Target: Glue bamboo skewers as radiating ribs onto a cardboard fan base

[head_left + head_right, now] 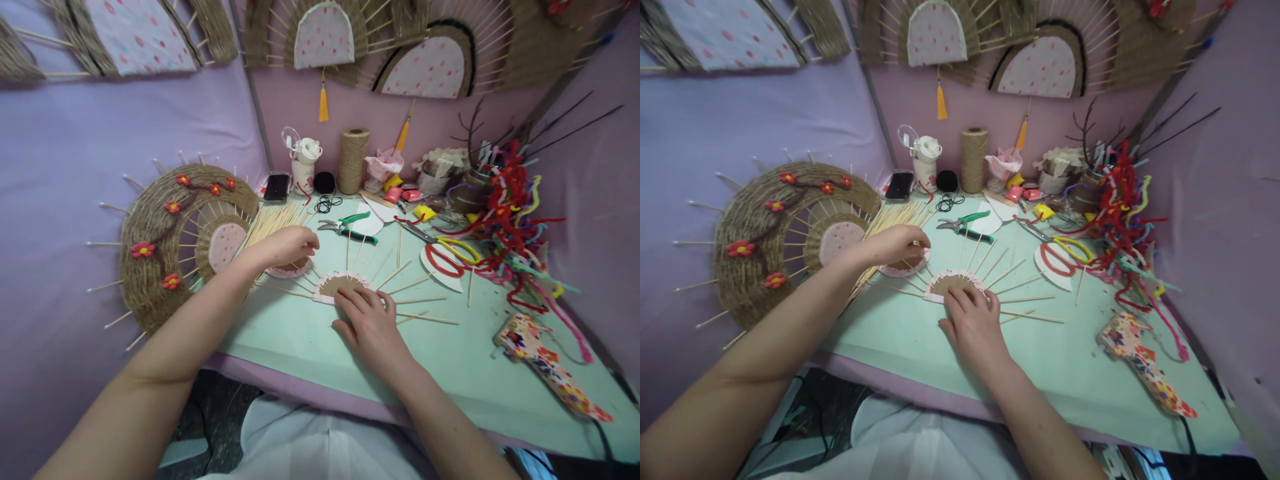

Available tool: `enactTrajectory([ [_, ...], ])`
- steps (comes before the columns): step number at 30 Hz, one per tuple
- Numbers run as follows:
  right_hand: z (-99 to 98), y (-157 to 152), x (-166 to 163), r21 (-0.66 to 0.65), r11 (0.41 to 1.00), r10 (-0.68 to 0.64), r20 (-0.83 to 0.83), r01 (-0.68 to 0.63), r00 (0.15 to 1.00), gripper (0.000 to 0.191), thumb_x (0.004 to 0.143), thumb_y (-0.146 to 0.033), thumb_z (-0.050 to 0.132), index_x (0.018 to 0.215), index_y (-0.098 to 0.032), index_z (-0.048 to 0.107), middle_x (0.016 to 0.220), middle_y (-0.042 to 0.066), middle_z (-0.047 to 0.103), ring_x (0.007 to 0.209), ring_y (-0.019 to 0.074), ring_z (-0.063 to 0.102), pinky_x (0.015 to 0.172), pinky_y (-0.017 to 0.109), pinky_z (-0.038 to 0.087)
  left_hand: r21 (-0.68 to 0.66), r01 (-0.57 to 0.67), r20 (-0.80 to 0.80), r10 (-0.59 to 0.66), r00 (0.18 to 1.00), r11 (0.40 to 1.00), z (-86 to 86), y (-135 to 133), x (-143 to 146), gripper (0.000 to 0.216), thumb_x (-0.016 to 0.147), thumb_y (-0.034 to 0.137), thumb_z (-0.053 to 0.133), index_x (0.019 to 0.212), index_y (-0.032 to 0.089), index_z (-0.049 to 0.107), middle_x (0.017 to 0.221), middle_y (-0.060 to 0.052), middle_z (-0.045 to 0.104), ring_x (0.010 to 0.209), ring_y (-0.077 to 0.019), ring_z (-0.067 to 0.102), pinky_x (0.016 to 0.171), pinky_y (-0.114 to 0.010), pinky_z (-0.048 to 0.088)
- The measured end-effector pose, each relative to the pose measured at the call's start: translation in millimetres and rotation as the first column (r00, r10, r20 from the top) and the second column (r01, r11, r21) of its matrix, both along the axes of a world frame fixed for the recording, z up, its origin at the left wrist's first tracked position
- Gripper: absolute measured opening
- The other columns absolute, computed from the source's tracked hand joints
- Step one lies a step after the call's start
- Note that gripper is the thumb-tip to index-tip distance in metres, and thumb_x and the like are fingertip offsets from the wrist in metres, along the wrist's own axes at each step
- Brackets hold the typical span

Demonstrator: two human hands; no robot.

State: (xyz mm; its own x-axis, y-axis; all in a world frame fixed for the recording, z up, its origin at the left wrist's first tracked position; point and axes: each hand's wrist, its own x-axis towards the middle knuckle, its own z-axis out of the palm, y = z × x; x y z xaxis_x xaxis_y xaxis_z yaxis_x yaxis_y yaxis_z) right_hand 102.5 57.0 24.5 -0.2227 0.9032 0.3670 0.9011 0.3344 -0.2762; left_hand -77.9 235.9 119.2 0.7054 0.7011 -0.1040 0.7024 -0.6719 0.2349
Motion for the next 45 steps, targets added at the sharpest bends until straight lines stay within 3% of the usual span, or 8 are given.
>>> enactTrajectory([
  [4, 6.9, -4.3, 6.8, 0.075, 0.997, -0.016, -0.022, 0.017, 1.000, 0.029, 0.096, -0.032, 0.053, 0.120, -0.021, 0.062, 0.130, 0.007, 0.065, 0.120, 0.0269, 0.051, 0.102, 0.048, 0.025, 0.042, -0.150, 0.277, 0.133, 0.952, 0.988, -7.6, -16.3, -16.7, 0.020, 0.086, 0.028, 0.055, 0.092, 0.019, 0.072, 0.097, -0.005, 0.073, 0.089, -0.0182, 0.064, 0.080, -0.027, 0.045],
  [8, 13.6, -16.2, 24.4, 0.146, 0.989, -0.012, -0.048, 0.019, 0.999, 0.026, 0.098, -0.031, 0.048, 0.114, -0.021, 0.065, 0.121, 0.006, 0.070, 0.114, 0.0255, 0.056, 0.101, 0.047, 0.026, 0.020, -0.383, 0.520, 0.318, 0.793, 0.923, -21.9, -58.4, -11.8, 0.020, 0.089, 0.026, 0.053, 0.094, 0.017, 0.070, 0.095, -0.006, 0.072, 0.086, -0.0181, 0.064, 0.081, -0.030, 0.047],
  [10, 17.4, -24.8, 35.6, 0.173, 0.984, -0.027, -0.054, 0.036, 0.998, 0.025, 0.098, -0.030, 0.048, 0.112, -0.022, 0.066, 0.118, 0.006, 0.071, 0.112, 0.0249, 0.058, 0.100, 0.047, 0.027, -0.029, -0.320, 0.503, 0.290, 0.814, 0.947, -30.7, -90.5, 5.5, 0.019, 0.090, 0.024, 0.052, 0.093, 0.017, 0.070, 0.095, -0.007, 0.071, 0.087, -0.0182, 0.063, 0.082, -0.030, 0.048],
  [16, 28.0, -47.4, 66.7, 0.256, 0.959, -0.119, -0.020, 0.120, 0.993, 0.023, 0.097, -0.033, 0.049, 0.109, -0.024, 0.066, 0.112, 0.007, 0.072, 0.106, 0.0245, 0.062, 0.098, 0.045, 0.030, 0.000, 0.054, 0.221, -0.053, 0.974, 0.999, -59.6, -162.4, 70.0, 0.023, 0.095, 0.020, 0.043, 0.090, 0.016, 0.065, 0.095, -0.011, 0.065, 0.094, -0.0231, 0.058, 0.085, -0.036, 0.048],
  [21, 23.2, -54.9, 78.6, 0.252, 0.957, -0.148, -0.011, 0.145, 0.989, 0.022, 0.097, -0.033, 0.049, 0.106, -0.023, 0.066, 0.110, 0.006, 0.073, 0.106, 0.0245, 0.062, 0.098, 0.045, 0.029, -0.005, 0.069, 0.023, -0.069, 0.997, 0.998, -63.8, -167.2, 89.6, 0.023, 0.090, 0.008, 0.041, 0.097, 0.012, 0.062, 0.102, -0.015, 0.062, 0.095, -0.0253, 0.058, 0.083, -0.037, 0.049],
  [28, 13.2, -54.0, 79.6, 0.250, 0.955, -0.157, -0.026, 0.158, 0.987, 0.023, 0.097, -0.035, 0.048, 0.103, -0.023, 0.067, 0.106, 0.006, 0.073, 0.103, 0.0242, 0.062, 0.097, 0.045, 0.029, -0.041, 0.051, -0.051, -0.053, 0.997, 0.998, -60.5, -163.7, 99.2, 0.026, 0.089, 0.005, 0.039, 0.100, 0.011, 0.062, 0.099, -0.017, 0.064, 0.093, -0.0258, 0.062, 0.076, -0.036, 0.052],
  [35, 15.7, -54.3, 86.5, 0.248, 0.952, -0.178, -0.030, 0.180, 0.984, 0.024, 0.097, -0.036, 0.048, 0.105, -0.023, 0.067, 0.108, 0.007, 0.073, 0.104, 0.0249, 0.063, 0.095, 0.045, 0.031, -0.067, 0.166, -0.147, -0.174, 0.974, 0.984, -52.0, -173.3, 83.7, 0.025, 0.081, 0.000, 0.044, 0.095, 0.011, 0.061, 0.094, -0.018, 0.063, 0.092, -0.0276, 0.061, 0.072, -0.036, 0.050],
  [45, 29.4, -55.1, 92.2, 0.280, 0.942, -0.174, -0.060, 0.183, 0.983, 0.022, 0.096, -0.036, 0.050, 0.106, -0.024, 0.066, 0.108, 0.007, 0.073, 0.103, 0.0257, 0.063, 0.093, 0.046, 0.035, -0.209, 0.090, 0.084, -0.074, 0.994, 0.974, -41.1, -177.6, 32.2, 0.018, 0.084, 0.007, 0.040, 0.083, 0.020, 0.051, 0.087, -0.006, 0.058, 0.081, -0.0201, 0.053, 0.076, -0.033, 0.044],
])
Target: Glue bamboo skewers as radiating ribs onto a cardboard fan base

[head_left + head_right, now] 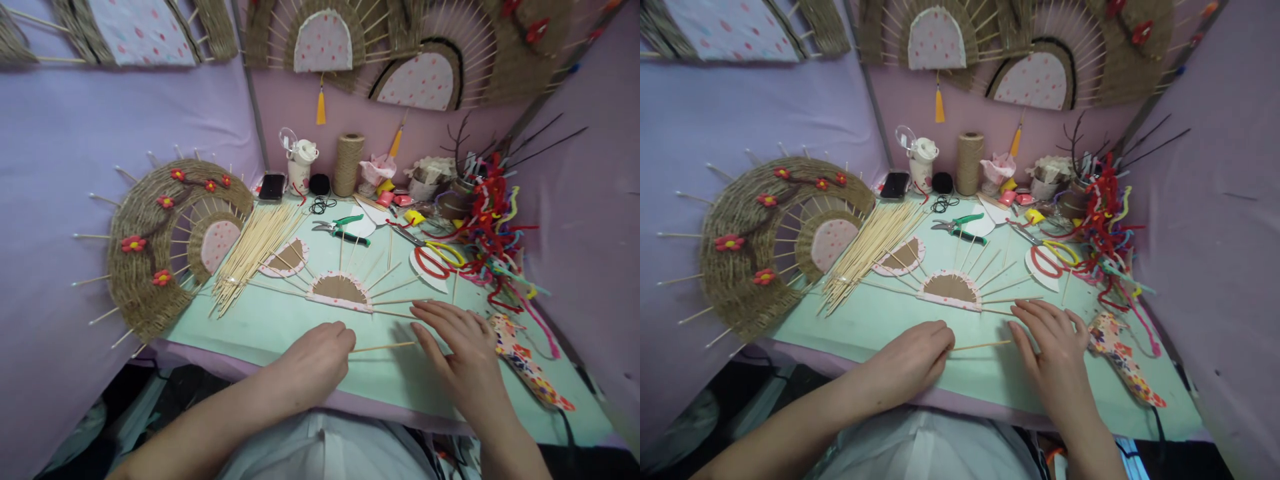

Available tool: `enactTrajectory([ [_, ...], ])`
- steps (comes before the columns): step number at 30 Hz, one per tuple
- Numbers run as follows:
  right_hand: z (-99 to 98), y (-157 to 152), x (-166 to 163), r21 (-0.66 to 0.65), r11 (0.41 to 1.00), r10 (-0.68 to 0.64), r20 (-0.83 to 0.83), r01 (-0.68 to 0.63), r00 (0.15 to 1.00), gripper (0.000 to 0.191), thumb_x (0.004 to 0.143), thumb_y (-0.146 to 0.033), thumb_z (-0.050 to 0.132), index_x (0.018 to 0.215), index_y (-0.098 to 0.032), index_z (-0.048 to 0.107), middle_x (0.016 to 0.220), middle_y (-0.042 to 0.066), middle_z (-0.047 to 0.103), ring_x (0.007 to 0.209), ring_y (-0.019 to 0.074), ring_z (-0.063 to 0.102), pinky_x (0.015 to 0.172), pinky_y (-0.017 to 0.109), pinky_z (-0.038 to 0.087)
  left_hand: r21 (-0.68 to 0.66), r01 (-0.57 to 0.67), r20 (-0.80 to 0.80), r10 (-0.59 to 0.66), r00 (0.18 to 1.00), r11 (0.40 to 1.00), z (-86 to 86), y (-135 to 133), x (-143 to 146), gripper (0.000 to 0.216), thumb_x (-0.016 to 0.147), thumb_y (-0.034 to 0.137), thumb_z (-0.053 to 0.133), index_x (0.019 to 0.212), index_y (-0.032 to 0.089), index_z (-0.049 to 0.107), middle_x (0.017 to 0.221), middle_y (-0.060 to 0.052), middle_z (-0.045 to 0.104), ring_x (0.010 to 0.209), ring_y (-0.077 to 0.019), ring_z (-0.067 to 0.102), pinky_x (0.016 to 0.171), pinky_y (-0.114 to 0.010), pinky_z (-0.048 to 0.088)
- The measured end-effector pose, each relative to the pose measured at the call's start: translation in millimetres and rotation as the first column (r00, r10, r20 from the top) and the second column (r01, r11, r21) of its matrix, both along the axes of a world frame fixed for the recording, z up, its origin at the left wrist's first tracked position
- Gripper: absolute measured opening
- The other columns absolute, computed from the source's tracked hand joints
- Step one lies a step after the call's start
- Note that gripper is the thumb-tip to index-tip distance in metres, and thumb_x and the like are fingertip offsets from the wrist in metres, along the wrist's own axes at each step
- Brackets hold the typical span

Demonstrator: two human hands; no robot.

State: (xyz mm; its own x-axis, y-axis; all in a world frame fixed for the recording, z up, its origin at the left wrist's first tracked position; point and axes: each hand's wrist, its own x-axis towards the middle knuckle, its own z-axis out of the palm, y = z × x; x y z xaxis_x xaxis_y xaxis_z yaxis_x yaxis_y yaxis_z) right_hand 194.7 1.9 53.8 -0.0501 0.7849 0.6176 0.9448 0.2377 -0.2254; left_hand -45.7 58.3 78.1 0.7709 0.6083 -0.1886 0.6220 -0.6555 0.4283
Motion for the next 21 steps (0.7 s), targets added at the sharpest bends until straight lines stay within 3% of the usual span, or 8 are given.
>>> enactTrajectory([
  [3, 11.1, -4.9, 8.0, 0.010, 1.000, -0.005, -0.043, 0.005, 0.999, 0.024, 0.097, -0.036, 0.047, 0.108, -0.024, 0.065, 0.107, 0.008, 0.072, 0.101, 0.0257, 0.064, 0.091, 0.045, 0.039, -0.110, -0.112, 0.117, 0.125, 0.985, 0.988, 4.9, 6.1, -11.4, 0.014, 0.084, 0.011, 0.040, 0.082, 0.021, 0.050, 0.081, -0.002, 0.058, 0.075, -0.0165, 0.052, 0.070, -0.030, 0.041],
  [5, 16.2, -8.7, 17.7, 0.020, 0.999, -0.043, -0.046, 0.044, 0.998, 0.026, 0.096, -0.039, 0.047, 0.108, -0.024, 0.065, 0.105, 0.009, 0.072, 0.099, 0.0261, 0.064, 0.091, 0.045, 0.041, -0.213, -0.162, 0.239, 0.212, 0.948, 0.964, 6.5, 12.6, -19.7, 0.014, 0.083, 0.015, 0.043, 0.092, 0.022, 0.052, 0.079, 0.001, 0.058, 0.071, -0.0142, 0.051, 0.066, -0.027, 0.041],
  [8, 15.9, -14.2, 37.6, 0.016, 0.995, -0.099, -0.004, 0.099, 0.995, 0.029, 0.095, -0.045, 0.047, 0.103, -0.025, 0.067, 0.101, 0.009, 0.073, 0.094, 0.0265, 0.066, 0.088, 0.045, 0.044, -0.410, -0.185, 0.427, 0.367, 0.826, 0.893, 9.4, 28.8, -31.6, 0.024, 0.082, 0.020, 0.048, 0.106, 0.022, 0.050, 0.082, 0.001, 0.058, 0.069, -0.0118, 0.053, 0.065, -0.024, 0.043],
  [10, 11.4, -18.3, 52.4, -0.004, 0.992, -0.130, 0.025, 0.130, 0.991, 0.033, 0.095, -0.049, 0.047, 0.101, -0.025, 0.068, 0.099, 0.009, 0.073, 0.093, 0.0271, 0.067, 0.086, 0.045, 0.046, -0.484, -0.228, 0.502, 0.481, 0.718, 0.845, 12.9, 44.5, -39.0, 0.017, 0.081, 0.025, 0.050, 0.097, 0.020, 0.051, 0.081, 0.000, 0.057, 0.069, -0.0115, 0.052, 0.065, -0.024, 0.044],
  [14, 1.9, -26.1, 78.7, -0.068, 0.984, -0.163, 0.038, 0.165, 0.986, 0.036, 0.093, -0.052, 0.047, 0.100, -0.024, 0.069, 0.097, 0.009, 0.074, 0.090, 0.0282, 0.069, 0.082, 0.044, 0.050, -0.471, -0.373, 0.561, 0.598, 0.572, 0.799, 21.6, 81.2, -53.1, 0.012, 0.077, 0.031, 0.055, 0.082, 0.020, 0.052, 0.076, 0.001, 0.055, 0.071, -0.0122, 0.053, 0.070, -0.025, 0.045],
  [17, -3.1, -28.0, 89.4, -0.090, 0.980, -0.169, 0.077, 0.176, 0.983, 0.040, 0.094, -0.054, 0.046, 0.099, -0.022, 0.069, 0.096, 0.010, 0.074, 0.087, 0.0279, 0.069, 0.077, 0.042, 0.051, -0.524, -0.344, 0.588, 0.623, 0.515, 0.779, 25.6, 106.7, -60.6, 0.013, 0.075, 0.030, 0.055, 0.082, 0.019, 0.052, 0.078, 0.000, 0.058, 0.077, -0.0135, 0.058, 0.073, -0.026, 0.047],
  [19, -5.7, -26.7, 90.8, -0.072, 0.982, -0.170, 0.095, 0.177, 0.981, 0.043, 0.094, -0.056, 0.044, 0.096, -0.022, 0.069, 0.093, 0.010, 0.074, 0.086, 0.0276, 0.069, 0.075, 0.041, 0.051, -0.601, -0.331, 0.577, 0.682, 0.450, 0.727, 26.9, 122.2, -63.2, 0.013, 0.072, 0.026, 0.052, 0.083, 0.019, 0.049, 0.073, 0.002, 0.056, 0.068, -0.0120, 0.057, 0.065, -0.024, 0.045],
  [21, -7.1, -24.1, 88.7, -0.048, 0.986, -0.156, 0.103, 0.162, 0.982, 0.044, 0.093, -0.057, 0.043, 0.093, -0.022, 0.070, 0.090, 0.009, 0.074, 0.084, 0.0267, 0.069, 0.074, 0.040, 0.050, -0.609, -0.375, 0.552, 0.713, 0.432, 0.699, 28.0, 137.2, -64.8, 0.013, 0.068, 0.022, 0.049, 0.080, 0.020, 0.047, 0.064, 0.005, 0.049, 0.053, -0.0086, 0.045, 0.052, -0.021, 0.034],
])
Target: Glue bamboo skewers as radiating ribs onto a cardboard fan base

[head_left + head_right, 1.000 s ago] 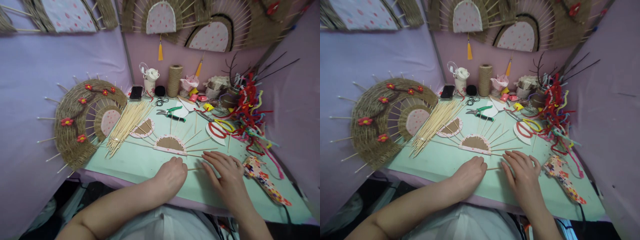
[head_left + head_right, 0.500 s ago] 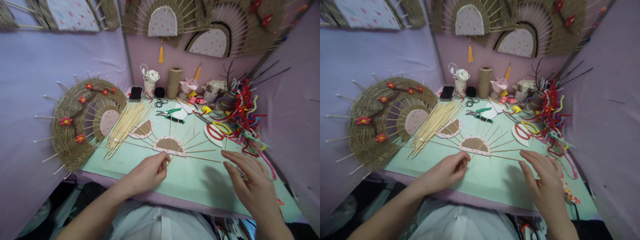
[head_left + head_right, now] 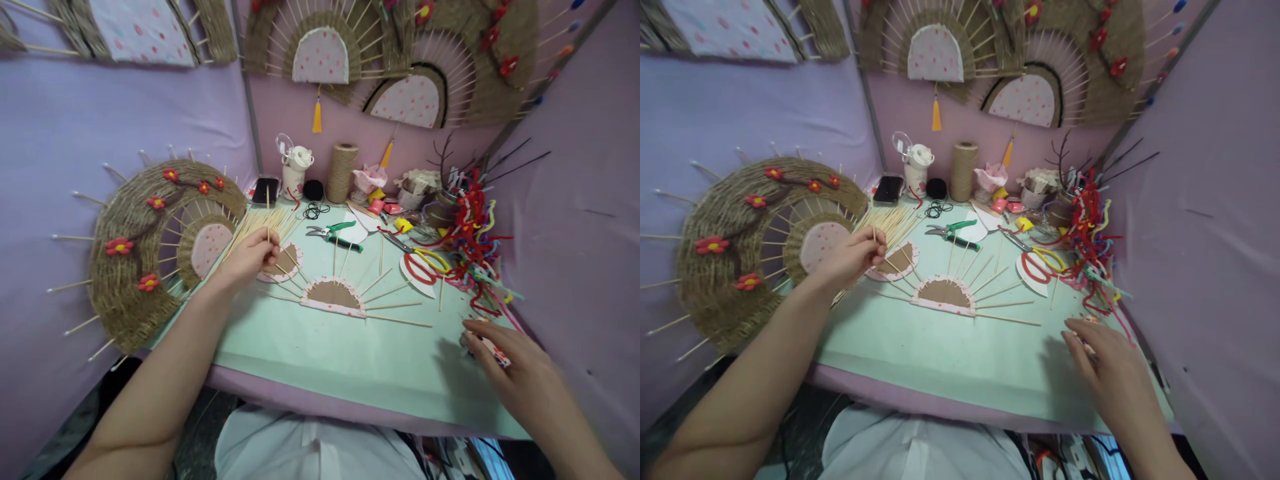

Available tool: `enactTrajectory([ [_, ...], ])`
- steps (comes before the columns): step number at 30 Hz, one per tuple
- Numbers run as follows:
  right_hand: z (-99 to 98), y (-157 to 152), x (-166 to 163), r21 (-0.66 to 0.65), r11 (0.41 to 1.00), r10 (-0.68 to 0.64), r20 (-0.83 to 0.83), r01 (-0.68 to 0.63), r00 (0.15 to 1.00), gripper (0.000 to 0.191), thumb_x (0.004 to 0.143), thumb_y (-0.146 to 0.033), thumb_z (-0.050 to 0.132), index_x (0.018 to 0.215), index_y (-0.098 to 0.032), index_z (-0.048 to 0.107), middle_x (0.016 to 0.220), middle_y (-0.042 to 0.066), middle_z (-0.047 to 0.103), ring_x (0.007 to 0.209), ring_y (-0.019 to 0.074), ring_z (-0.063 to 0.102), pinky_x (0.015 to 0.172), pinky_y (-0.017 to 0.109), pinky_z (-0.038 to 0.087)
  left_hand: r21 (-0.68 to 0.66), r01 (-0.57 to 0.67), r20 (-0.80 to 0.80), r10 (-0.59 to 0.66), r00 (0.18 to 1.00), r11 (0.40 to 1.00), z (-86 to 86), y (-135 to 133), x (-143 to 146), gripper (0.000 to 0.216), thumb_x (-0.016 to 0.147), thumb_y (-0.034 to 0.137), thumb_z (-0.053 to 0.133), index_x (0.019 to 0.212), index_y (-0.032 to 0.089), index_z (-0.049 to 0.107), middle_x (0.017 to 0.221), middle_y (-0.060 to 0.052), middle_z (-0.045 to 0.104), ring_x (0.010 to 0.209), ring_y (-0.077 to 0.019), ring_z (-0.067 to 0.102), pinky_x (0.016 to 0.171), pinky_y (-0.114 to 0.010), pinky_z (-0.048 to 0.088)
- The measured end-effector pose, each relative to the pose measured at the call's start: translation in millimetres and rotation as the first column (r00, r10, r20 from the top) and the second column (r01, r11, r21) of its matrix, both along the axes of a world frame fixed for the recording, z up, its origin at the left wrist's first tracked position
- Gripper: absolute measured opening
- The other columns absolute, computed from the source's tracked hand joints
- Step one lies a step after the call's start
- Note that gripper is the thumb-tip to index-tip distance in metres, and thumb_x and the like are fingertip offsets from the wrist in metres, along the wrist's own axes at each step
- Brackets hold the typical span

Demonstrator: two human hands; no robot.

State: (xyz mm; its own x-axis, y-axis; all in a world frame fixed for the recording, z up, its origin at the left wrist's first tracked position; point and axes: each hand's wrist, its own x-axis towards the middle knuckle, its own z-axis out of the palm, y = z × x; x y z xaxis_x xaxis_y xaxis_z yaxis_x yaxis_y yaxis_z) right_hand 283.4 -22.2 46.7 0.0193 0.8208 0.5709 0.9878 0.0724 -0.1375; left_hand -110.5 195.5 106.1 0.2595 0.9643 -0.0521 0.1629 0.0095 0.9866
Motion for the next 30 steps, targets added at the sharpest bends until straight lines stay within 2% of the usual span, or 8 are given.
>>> enactTrajectory([
  [2, 0.2, 3.3, -3.5, 0.008, 1.000, 0.023, 0.014, -0.024, 1.000, 0.044, 0.094, -0.057, 0.042, 0.092, -0.023, 0.069, 0.089, 0.008, 0.074, 0.083, 0.0257, 0.069, 0.074, 0.039, 0.050, 0.044, -0.018, -0.167, 0.025, 0.986, 0.999, 1.1, 14.5, -2.4, 0.008, 0.069, 0.025, 0.048, 0.074, 0.019, 0.049, 0.057, 0.006, 0.043, 0.048, -0.0088, 0.037, 0.049, -0.022, 0.027],
  [5, 3.2, 10.0, -8.4, 0.019, 0.999, 0.050, 0.018, -0.050, 0.999, 0.042, 0.095, -0.054, 0.043, 0.093, -0.022, 0.069, 0.088, 0.008, 0.074, 0.081, 0.0246, 0.069, 0.074, 0.038, 0.050, 0.186, 0.039, -0.469, 0.054, 0.881, 0.982, 0.7, 34.0, -9.4, 0.017, 0.069, 0.034, 0.056, 0.071, 0.018, 0.058, 0.064, 0.003, 0.055, 0.060, -0.0121, 0.047, 0.058, -0.024, 0.035],
  [10, 12.9, 31.7, -22.1, 0.007, 0.995, 0.103, 0.022, -0.104, 0.994, 0.039, 0.095, -0.050, 0.046, 0.096, -0.020, 0.070, 0.093, 0.009, 0.074, 0.084, 0.0240, 0.068, 0.076, 0.038, 0.050, 0.258, 0.091, -0.651, 0.104, 0.752, 0.962, -12.2, 55.6, -20.1, 0.022, 0.072, 0.034, 0.057, 0.080, 0.017, 0.067, 0.080, -0.004, 0.069, 0.076, -0.0181, 0.059, 0.068, -0.026, 0.041],
  [13, 21.5, 53.0, -40.4, -0.041, 0.989, 0.142, -0.008, -0.142, 0.990, 0.035, 0.096, -0.046, 0.047, 0.101, -0.020, 0.070, 0.101, 0.009, 0.074, 0.093, 0.0254, 0.067, 0.084, 0.041, 0.050, 0.288, 0.112, -0.708, 0.133, 0.694, 0.951, -20.8, 58.2, -17.1, 0.023, 0.076, 0.031, 0.055, 0.085, 0.017, 0.070, 0.089, -0.006, 0.073, 0.083, -0.0198, 0.062, 0.072, -0.027, 0.043],
  [18, 32.0, 91.0, -82.9, -0.183, 0.956, 0.219, -0.080, -0.230, 0.972, 0.030, 0.096, -0.040, 0.048, 0.105, -0.020, 0.069, 0.105, 0.011, 0.073, 0.100, 0.0275, 0.065, 0.088, 0.044, 0.047, 0.331, 0.048, -0.748, 0.231, 0.622, 0.942, -25.7, 50.9, -6.0, 0.023, 0.077, 0.023, 0.053, 0.089, 0.018, 0.073, 0.093, -0.006, 0.074, 0.087, -0.0203, 0.065, 0.076, -0.027, 0.045],
  [23, 36.3, 113.3, -123.8, -0.419, 0.851, 0.288, -0.130, -0.316, 0.949, 0.025, 0.093, -0.035, 0.052, 0.110, -0.022, 0.066, 0.116, 0.010, 0.069, 0.109, 0.0283, 0.060, 0.092, 0.045, 0.043, 0.357, 0.040, -0.753, 0.262, 0.604, 0.933, -32.6, 47.2, -9.6, 0.026, 0.078, 0.022, 0.051, 0.093, 0.018, 0.073, 0.098, -0.007, 0.074, 0.091, -0.0217, 0.066, 0.078, -0.028, 0.046],
  [25, 37.4, 120.7, -135.1, -0.481, 0.795, 0.339, -0.152, -0.369, 0.928, 0.034, 0.088, -0.039, 0.060, 0.118, -0.023, 0.062, 0.125, 0.010, 0.064, 0.117, 0.0295, 0.054, 0.097, 0.047, 0.039, 0.379, 0.023, -0.739, 0.287, 0.609, 0.925, -34.8, 46.5, -12.7, 0.027, 0.078, 0.023, 0.051, 0.094, 0.018, 0.072, 0.097, -0.007, 0.074, 0.091, -0.0219, 0.066, 0.078, -0.028, 0.046],
  [30, 33.2, 145.0, -154.1, -0.579, 0.685, 0.420, -0.181, -0.442, 0.889, 0.080, 0.069, -0.047, 0.075, 0.138, -0.020, 0.045, 0.137, 0.015, 0.054, 0.130, 0.0333, 0.042, 0.107, 0.052, 0.027, 0.399, -0.014, -0.703, 0.316, 0.637, 0.917, -36.6, 43.9, -17.4, 0.026, 0.078, 0.025, 0.051, 0.092, 0.018, 0.071, 0.095, -0.007, 0.074, 0.088, -0.0217, 0.066, 0.078, -0.028, 0.047],
])
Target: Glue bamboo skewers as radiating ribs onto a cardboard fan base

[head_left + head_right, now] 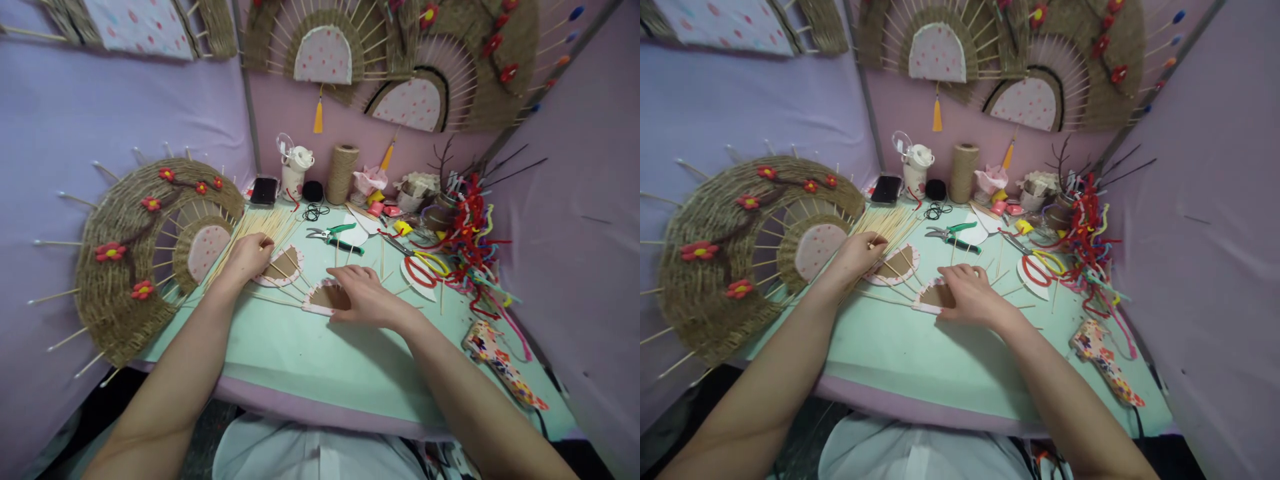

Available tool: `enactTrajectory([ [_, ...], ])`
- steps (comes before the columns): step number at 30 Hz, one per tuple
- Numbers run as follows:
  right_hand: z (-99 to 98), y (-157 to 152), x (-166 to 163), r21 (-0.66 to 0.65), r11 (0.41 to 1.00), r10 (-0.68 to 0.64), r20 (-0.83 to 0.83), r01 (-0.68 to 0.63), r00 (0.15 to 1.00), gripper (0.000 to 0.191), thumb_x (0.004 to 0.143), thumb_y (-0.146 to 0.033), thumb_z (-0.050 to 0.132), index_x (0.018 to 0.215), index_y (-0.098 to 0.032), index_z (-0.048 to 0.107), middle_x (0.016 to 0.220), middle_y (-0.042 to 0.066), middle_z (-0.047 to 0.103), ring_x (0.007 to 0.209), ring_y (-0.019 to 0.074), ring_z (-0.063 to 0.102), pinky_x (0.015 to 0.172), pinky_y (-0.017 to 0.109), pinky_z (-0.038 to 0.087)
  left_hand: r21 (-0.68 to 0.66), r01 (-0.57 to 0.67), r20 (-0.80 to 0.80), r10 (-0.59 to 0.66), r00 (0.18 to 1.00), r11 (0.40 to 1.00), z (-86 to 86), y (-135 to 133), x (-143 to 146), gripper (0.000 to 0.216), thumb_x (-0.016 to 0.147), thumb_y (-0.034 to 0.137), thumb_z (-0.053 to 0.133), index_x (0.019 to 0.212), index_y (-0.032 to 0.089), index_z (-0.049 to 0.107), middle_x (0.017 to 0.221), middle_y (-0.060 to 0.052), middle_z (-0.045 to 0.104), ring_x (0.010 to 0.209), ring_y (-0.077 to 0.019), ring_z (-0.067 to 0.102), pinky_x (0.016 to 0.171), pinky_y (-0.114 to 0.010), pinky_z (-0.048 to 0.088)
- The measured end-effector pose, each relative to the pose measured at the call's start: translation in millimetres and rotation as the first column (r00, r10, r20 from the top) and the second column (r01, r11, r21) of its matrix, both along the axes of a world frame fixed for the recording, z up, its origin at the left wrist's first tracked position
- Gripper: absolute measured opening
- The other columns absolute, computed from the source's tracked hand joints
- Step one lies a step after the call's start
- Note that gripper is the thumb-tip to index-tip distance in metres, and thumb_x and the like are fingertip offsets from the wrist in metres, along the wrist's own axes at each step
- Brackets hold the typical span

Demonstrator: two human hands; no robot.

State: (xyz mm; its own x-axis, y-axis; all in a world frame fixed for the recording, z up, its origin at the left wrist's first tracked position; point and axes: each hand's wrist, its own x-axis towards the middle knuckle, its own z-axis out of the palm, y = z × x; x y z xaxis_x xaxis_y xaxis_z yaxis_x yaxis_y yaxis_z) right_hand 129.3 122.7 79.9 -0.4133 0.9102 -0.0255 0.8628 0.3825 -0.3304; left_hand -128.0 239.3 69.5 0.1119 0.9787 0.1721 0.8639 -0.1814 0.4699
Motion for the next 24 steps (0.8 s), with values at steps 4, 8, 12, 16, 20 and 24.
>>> enactTrajectory([
  [4, -7.2, 12.3, -8.1, -0.054, 0.998, 0.016, 0.038, -0.014, 0.999, 0.094, 0.062, -0.044, 0.078, 0.144, -0.017, 0.038, 0.135, 0.019, 0.052, 0.129, 0.0352, 0.043, 0.109, 0.055, 0.021, -0.029, 0.020, 0.007, -0.020, 1.000, 0.999, -1.9, 2.0, -2.2, 0.025, 0.078, 0.025, 0.052, 0.093, 0.018, 0.072, 0.096, -0.007, 0.074, 0.089, -0.0217, 0.066, 0.079, -0.028, 0.047],
  [8, -8.8, 12.8, -8.9, -0.039, 0.999, 0.026, -0.014, -0.027, 1.000, 0.090, 0.066, -0.049, 0.075, 0.144, -0.020, 0.039, 0.134, 0.016, 0.054, 0.128, 0.0343, 0.043, 0.110, 0.053, 0.021, -0.033, 0.044, -0.039, -0.045, 0.998, 0.999, 2.3, 13.9, -1.5, 0.026, 0.080, 0.026, 0.054, 0.098, 0.017, 0.071, 0.100, -0.008, 0.074, 0.094, -0.0225, 0.066, 0.078, -0.028, 0.047],
  [12, -2.5, 21.6, -14.7, -0.058, 0.997, 0.055, -0.024, -0.057, 0.998, 0.085, 0.069, -0.051, 0.074, 0.142, -0.020, 0.043, 0.138, 0.016, 0.052, 0.131, 0.0348, 0.042, 0.110, 0.053, 0.023, -0.095, 0.075, -0.104, -0.085, 0.991, 0.993, 11.0, 24.2, 4.9, 0.027, 0.081, 0.021, 0.054, 0.100, 0.016, 0.072, 0.105, -0.010, 0.074, 0.099, -0.0229, 0.066, 0.081, -0.028, 0.047],
  [16, 6.3, 58.5, -30.7, -0.085, 0.995, -0.050, -0.069, 0.044, 0.996, 0.058, 0.084, -0.041, 0.062, 0.137, -0.018, 0.050, 0.136, 0.015, 0.057, 0.126, 0.0306, 0.050, 0.104, 0.044, 0.035, -0.134, 0.061, -0.129, -0.079, 0.988, 0.989, 13.5, 23.1, 13.1, 0.034, 0.079, 0.013, 0.050, 0.105, 0.015, 0.072, 0.109, -0.011, 0.073, 0.102, -0.0236, 0.066, 0.083, -0.029, 0.048],
  [20, 6.2, 105.8, -47.9, -0.132, 0.983, -0.139, -0.092, 0.126, 0.986, 0.035, 0.089, -0.025, 0.057, 0.123, -0.016, 0.063, 0.116, 0.011, 0.070, 0.103, 0.0210, 0.064, 0.089, 0.030, 0.046, -0.156, 0.156, -0.139, -0.178, 0.974, 0.975, 11.4, 27.9, 17.2, 0.044, 0.075, 0.008, 0.050, 0.113, 0.017, 0.069, 0.117, -0.009, 0.070, 0.105, -0.0214, 0.064, 0.086, -0.026, 0.048],
  [24, -3.7, 133.4, -58.9, -0.145, 0.982, -0.131, -0.079, 0.118, 0.988, 0.027, 0.087, -0.022, 0.061, 0.112, -0.016, 0.070, 0.107, 0.007, 0.073, 0.095, 0.0176, 0.066, 0.083, 0.026, 0.047, -0.183, 0.283, -0.203, -0.318, 0.926, 0.942, 5.3, 45.6, 15.6, 0.038, 0.076, 0.010, 0.051, 0.108, 0.018, 0.071, 0.116, -0.008, 0.070, 0.104, -0.0198, 0.064, 0.085, -0.024, 0.048],
])
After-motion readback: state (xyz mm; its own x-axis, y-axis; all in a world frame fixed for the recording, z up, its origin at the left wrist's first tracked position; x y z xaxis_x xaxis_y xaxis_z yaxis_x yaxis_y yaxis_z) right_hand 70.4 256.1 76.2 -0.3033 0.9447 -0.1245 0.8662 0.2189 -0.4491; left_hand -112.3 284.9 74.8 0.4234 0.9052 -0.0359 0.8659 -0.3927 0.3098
